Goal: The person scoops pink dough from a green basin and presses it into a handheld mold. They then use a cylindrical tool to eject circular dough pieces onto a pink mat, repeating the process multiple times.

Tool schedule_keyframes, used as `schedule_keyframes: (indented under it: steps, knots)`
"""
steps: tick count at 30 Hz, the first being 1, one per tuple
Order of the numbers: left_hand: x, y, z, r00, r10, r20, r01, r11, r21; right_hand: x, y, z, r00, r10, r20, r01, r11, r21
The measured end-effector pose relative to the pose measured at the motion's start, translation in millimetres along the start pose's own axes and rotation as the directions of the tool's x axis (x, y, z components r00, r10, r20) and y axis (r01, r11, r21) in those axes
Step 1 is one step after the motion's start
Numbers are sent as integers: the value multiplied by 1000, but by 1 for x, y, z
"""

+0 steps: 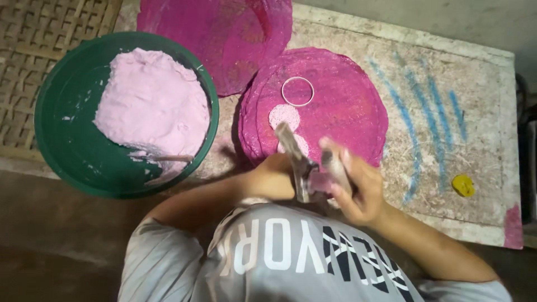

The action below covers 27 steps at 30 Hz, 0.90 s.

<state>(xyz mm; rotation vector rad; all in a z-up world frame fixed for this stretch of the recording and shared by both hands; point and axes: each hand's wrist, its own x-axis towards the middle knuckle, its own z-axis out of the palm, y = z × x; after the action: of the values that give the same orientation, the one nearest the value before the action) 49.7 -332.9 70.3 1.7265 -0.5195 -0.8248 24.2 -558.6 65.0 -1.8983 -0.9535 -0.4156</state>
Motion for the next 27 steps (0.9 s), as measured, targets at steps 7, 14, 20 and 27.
schedule_keyframes:
  steps: [7, 14, 20, 27]
  knots:
    - [54, -1, -41, 998, -58, 13, 52, 960, 274, -52, 49, -29, 738, 323, 593, -675, 370, 639]
    - [133, -103, -119, 817, 141, -559, -53, 984, 171, -127, 61, 6, 758, 601, 254, -616, 529, 584]
    - [152, -204, -166, 711, -295, -638, 184, 954, -237, -124, 43, 7, 674, 735, 76, -548, 428, 719]
    - [97, -228, -86, 552, -281, -785, 12, 944, -330, -124, 53, 3, 658, 753, -11, -462, 414, 784]
